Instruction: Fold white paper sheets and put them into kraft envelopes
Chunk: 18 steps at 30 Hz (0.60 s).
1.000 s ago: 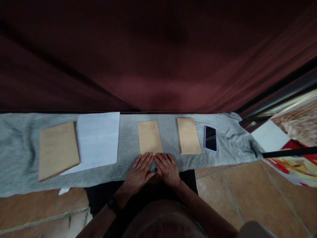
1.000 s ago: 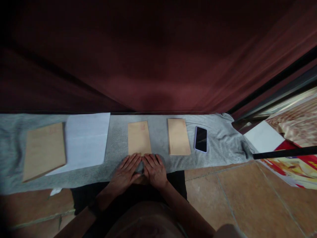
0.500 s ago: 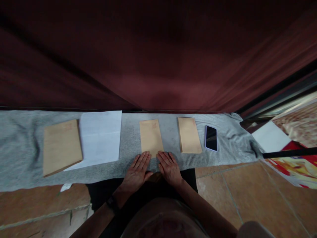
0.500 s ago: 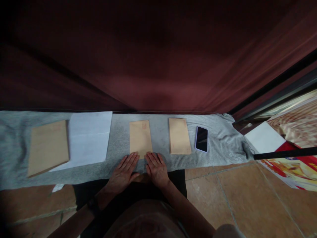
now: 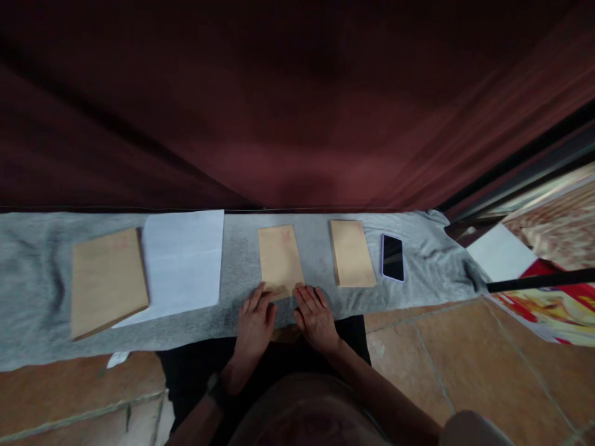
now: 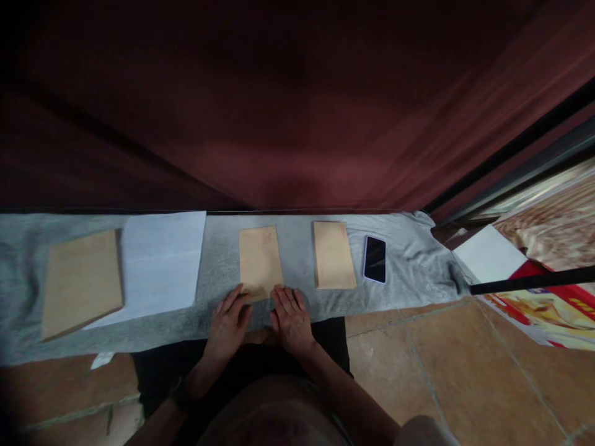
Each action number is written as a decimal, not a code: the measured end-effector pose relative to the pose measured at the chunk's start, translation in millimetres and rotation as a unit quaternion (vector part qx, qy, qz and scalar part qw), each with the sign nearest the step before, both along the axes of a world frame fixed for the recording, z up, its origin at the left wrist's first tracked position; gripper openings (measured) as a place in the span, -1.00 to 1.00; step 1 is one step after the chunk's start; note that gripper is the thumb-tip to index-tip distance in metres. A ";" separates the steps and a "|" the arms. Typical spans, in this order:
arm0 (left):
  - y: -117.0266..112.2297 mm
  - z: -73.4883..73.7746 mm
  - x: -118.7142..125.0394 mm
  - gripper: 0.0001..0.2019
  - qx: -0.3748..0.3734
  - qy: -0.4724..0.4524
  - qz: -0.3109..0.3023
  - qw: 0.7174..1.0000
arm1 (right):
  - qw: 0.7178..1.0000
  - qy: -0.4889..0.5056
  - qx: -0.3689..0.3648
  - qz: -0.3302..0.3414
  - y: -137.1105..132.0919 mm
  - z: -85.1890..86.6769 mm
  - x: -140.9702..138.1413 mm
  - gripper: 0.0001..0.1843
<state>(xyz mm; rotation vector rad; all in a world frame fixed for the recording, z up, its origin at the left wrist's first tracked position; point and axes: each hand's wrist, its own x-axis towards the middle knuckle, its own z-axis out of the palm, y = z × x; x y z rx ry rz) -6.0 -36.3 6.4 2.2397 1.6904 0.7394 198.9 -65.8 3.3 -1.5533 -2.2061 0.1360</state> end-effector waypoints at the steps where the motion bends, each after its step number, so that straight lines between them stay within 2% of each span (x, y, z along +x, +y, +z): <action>1: 4.0 0.8 3.1 -0.73 -0.003 -0.020 0.018 1.000 | 1.000 0.000 0.000 -0.001 0.5 0.5 -0.3 -0.40; 5: 17.6 2.7 12.4 -0.77 -0.011 -0.060 0.092 0.994 | 1.000 0.008 -0.010 -0.009 2.0 4.6 -2.0 -0.43; 8: 24.4 4.8 15.6 -0.61 -0.036 -0.047 0.127 0.990 | 1.000 0.016 -0.014 -0.017 2.5 6.4 -4.5 -0.42; 12: 33.4 12.6 15.2 -0.40 -0.092 -0.073 0.134 0.984 | 0.999 0.023 -0.007 -0.024 2.8 4.4 -8.2 -0.40; 15: 39.0 20.0 12.6 -0.33 -0.158 -0.132 0.155 0.966 | 0.999 0.033 -0.006 -0.031 3.4 2.7 -9.2 -0.41; 18: 41.3 25.4 11.9 -0.31 -0.220 -0.255 0.150 0.929 | 0.999 0.039 -0.008 -0.030 5.3 4.2 -9.1 -0.43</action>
